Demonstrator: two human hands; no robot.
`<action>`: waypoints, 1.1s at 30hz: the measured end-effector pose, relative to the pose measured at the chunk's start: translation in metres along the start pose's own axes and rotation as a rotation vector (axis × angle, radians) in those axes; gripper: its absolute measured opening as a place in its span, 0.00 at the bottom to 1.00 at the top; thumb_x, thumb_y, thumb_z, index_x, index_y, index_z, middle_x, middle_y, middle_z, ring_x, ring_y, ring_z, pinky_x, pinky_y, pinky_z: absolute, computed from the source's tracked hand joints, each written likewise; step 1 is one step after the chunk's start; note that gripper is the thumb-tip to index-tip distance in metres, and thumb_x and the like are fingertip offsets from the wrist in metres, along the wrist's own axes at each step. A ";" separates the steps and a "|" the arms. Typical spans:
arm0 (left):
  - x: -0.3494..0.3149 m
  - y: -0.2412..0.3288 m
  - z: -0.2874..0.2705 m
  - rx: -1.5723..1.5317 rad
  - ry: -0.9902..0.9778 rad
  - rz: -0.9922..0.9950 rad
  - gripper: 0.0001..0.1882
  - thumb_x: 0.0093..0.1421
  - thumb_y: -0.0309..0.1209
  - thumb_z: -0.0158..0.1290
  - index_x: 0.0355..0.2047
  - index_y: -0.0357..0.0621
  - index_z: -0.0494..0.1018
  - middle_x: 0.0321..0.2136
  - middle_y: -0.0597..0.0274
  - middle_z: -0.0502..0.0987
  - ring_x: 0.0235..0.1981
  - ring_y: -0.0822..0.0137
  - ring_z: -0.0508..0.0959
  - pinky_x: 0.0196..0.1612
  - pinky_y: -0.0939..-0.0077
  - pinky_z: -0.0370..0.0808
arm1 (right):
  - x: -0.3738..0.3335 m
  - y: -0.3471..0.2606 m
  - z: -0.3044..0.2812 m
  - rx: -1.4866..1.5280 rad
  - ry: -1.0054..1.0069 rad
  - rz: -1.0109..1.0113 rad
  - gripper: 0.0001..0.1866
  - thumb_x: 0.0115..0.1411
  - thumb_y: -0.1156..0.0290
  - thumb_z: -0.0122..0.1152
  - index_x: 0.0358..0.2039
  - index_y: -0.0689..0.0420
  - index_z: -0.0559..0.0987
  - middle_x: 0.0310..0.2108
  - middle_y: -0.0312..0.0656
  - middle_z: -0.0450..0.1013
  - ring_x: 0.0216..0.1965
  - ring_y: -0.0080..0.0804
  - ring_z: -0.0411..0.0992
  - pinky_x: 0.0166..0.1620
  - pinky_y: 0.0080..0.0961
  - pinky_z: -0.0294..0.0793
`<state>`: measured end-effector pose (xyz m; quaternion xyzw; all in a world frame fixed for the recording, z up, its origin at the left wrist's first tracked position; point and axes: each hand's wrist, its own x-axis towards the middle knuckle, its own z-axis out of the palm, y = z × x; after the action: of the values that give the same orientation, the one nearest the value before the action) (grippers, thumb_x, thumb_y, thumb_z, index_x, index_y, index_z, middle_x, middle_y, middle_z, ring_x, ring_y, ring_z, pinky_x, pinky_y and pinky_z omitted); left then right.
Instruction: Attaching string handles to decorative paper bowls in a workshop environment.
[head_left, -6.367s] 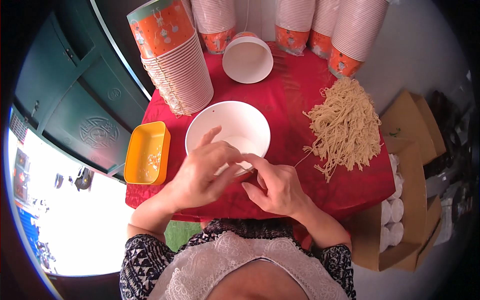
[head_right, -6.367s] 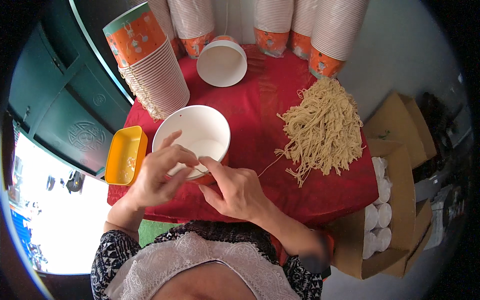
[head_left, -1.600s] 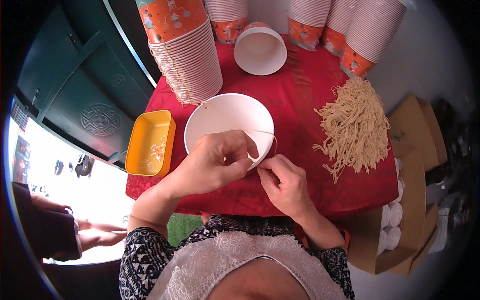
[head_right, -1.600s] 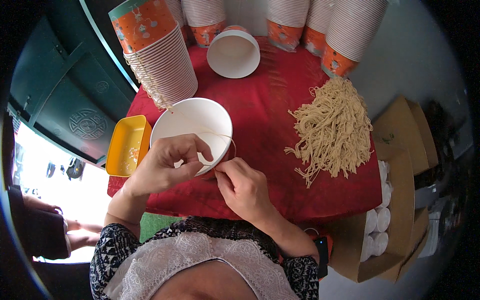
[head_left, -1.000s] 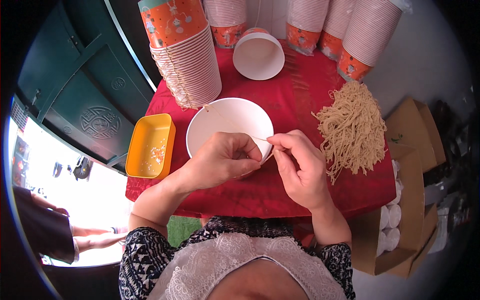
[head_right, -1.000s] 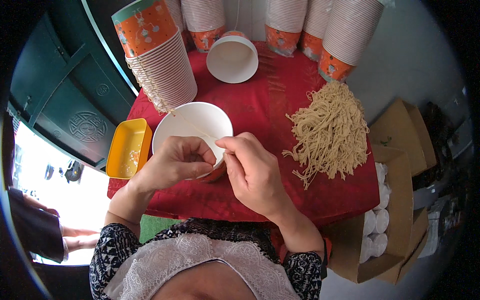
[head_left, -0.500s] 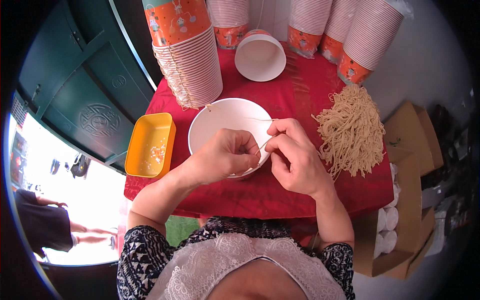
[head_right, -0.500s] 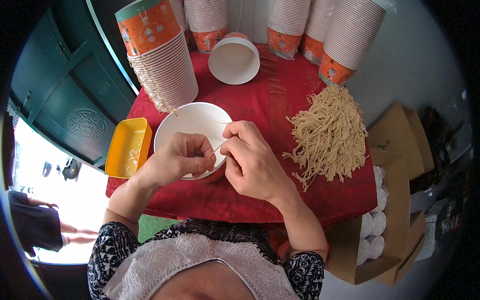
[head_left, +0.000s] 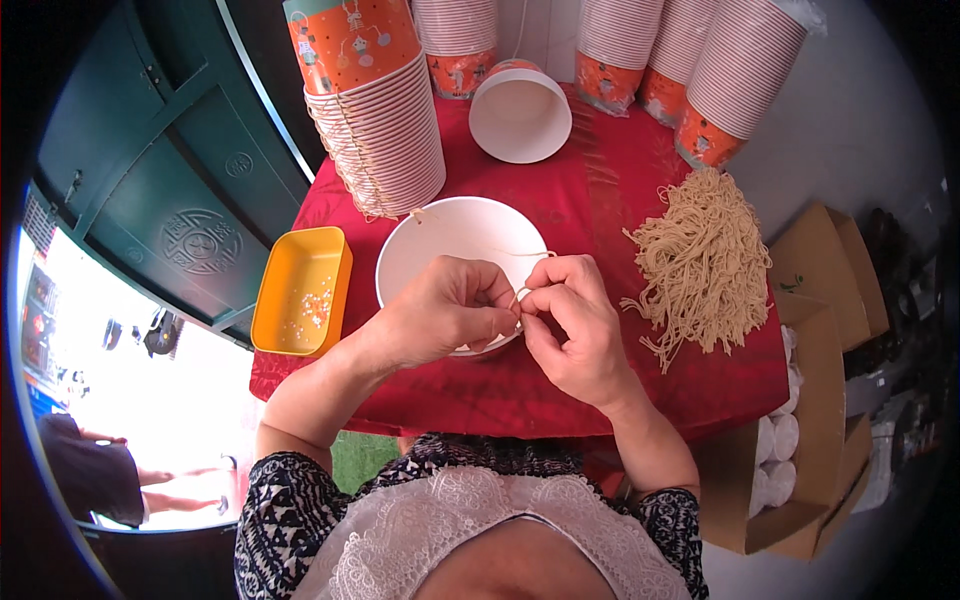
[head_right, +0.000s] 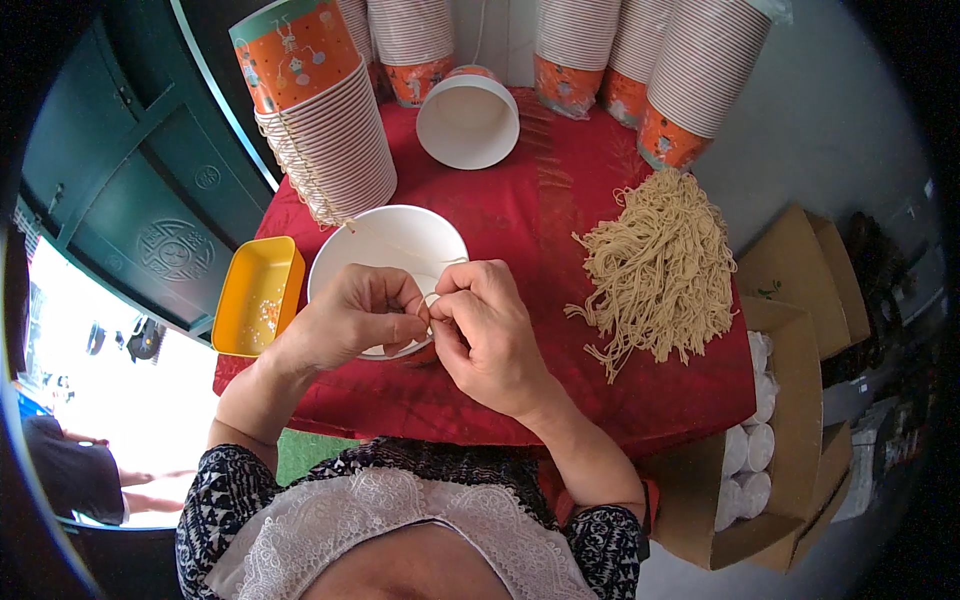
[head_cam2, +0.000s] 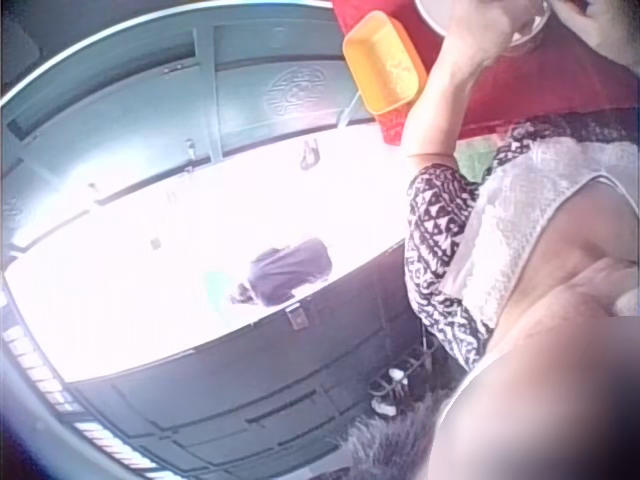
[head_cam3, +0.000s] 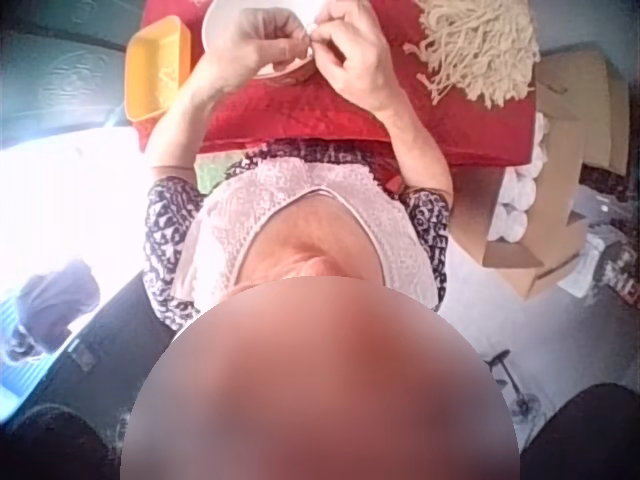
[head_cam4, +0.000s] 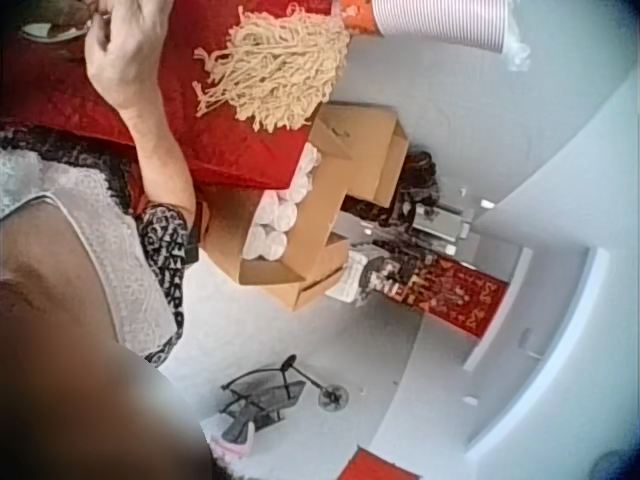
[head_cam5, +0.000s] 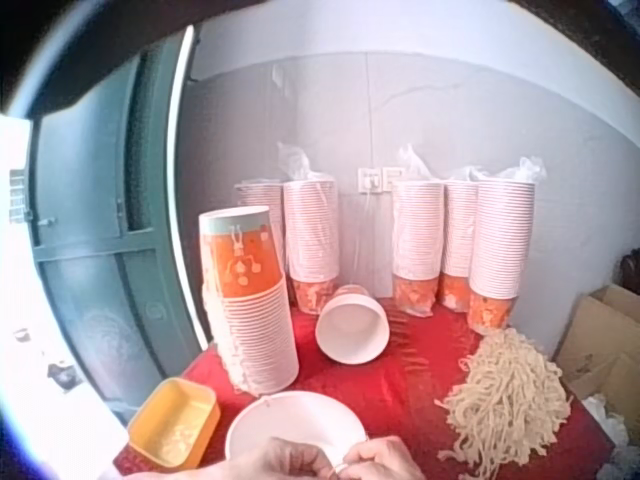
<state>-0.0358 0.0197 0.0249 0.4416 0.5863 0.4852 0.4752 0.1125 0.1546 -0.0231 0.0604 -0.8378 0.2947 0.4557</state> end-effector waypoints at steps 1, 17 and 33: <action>-0.001 0.001 0.001 0.003 0.009 -0.002 0.04 0.58 0.19 0.58 0.34 0.33 0.75 0.27 0.65 0.77 0.26 0.77 0.75 0.29 0.86 0.70 | 0.000 -0.001 0.001 0.000 -0.001 0.000 0.13 0.44 0.89 0.64 0.31 0.62 0.74 0.38 0.44 0.69 0.39 0.40 0.69 0.38 0.32 0.72; 0.004 -0.007 0.002 -0.002 0.050 0.031 0.05 0.57 0.19 0.57 0.31 0.35 0.71 0.26 0.61 0.77 0.27 0.74 0.76 0.30 0.83 0.71 | -0.008 -0.018 0.000 -0.082 0.030 -0.068 0.13 0.43 0.86 0.67 0.30 0.61 0.75 0.38 0.42 0.69 0.40 0.41 0.69 0.40 0.34 0.72; -0.007 -0.011 0.020 0.566 0.215 0.430 0.06 0.56 0.20 0.59 0.31 0.37 0.71 0.25 0.56 0.76 0.26 0.62 0.78 0.31 0.69 0.74 | -0.005 -0.003 -0.005 -0.195 -0.022 0.027 0.06 0.49 0.81 0.67 0.29 0.62 0.79 0.34 0.41 0.68 0.36 0.39 0.67 0.39 0.34 0.70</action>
<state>-0.0154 0.0148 0.0135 0.6150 0.6379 0.4361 0.1571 0.1204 0.1542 -0.0232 0.0078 -0.8683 0.2170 0.4461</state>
